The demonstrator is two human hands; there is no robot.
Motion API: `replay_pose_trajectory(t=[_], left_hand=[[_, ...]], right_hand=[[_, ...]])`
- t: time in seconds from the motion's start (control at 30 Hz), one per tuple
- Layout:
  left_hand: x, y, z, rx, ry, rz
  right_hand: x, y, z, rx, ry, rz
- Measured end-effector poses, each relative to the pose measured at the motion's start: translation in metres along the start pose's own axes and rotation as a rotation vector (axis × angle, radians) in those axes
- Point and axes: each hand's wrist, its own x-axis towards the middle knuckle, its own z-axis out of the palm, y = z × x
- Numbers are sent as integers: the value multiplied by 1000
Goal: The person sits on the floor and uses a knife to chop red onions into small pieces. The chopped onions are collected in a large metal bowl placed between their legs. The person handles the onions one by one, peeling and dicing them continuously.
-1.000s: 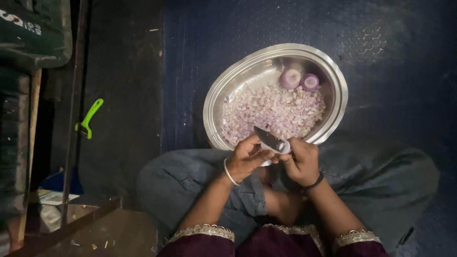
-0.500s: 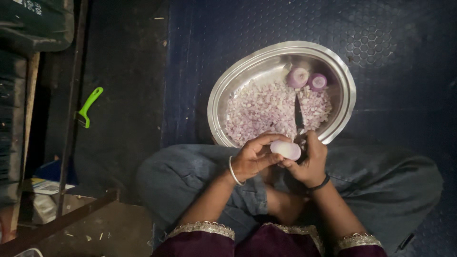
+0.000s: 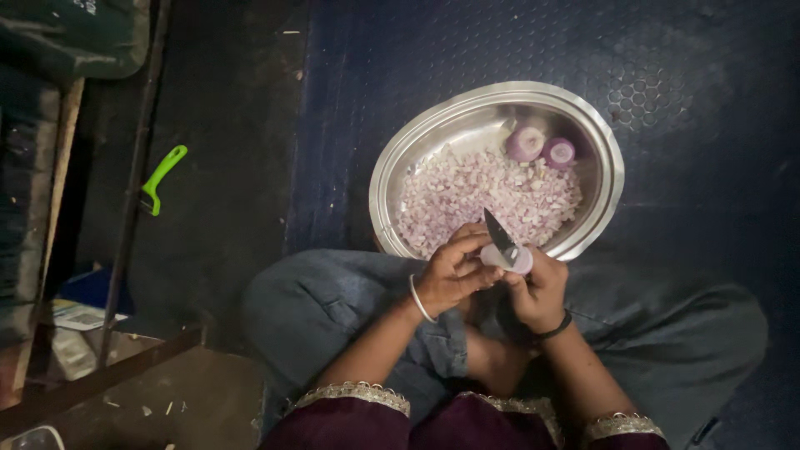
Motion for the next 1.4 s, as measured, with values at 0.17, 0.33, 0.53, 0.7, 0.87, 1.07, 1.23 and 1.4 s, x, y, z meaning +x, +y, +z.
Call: replay_pose_trajectory(t=[0.17, 0.33, 0.53, 0.7, 0.87, 1.07, 1.23, 1.4], left_hand=[[-5, 10, -2, 76, -151, 11], [-4, 12, -2, 116, -175, 14], [-4, 6, 1, -55, -65, -60], [-1, 2, 1, -96, -36, -107], [0, 2, 1, -97, -142, 17], [-1, -9, -2, -95, -94, -35], [0, -4, -1, -50, -95, 70], [1, 0, 3, -18, -151, 122]], right_hand=[[4, -2, 0, -123, 48, 12], [1, -1, 2, -26, 33, -7], [-10, 18, 4, -49, 14, -48], [-7, 11, 5, -76, 37, 57], [-1, 1, 3, -9, 39, 27], [-15, 19, 5, 89, 11, 68], [-15, 21, 7, 80, 16, -2], [-9, 13, 3, -17, 52, 53]])
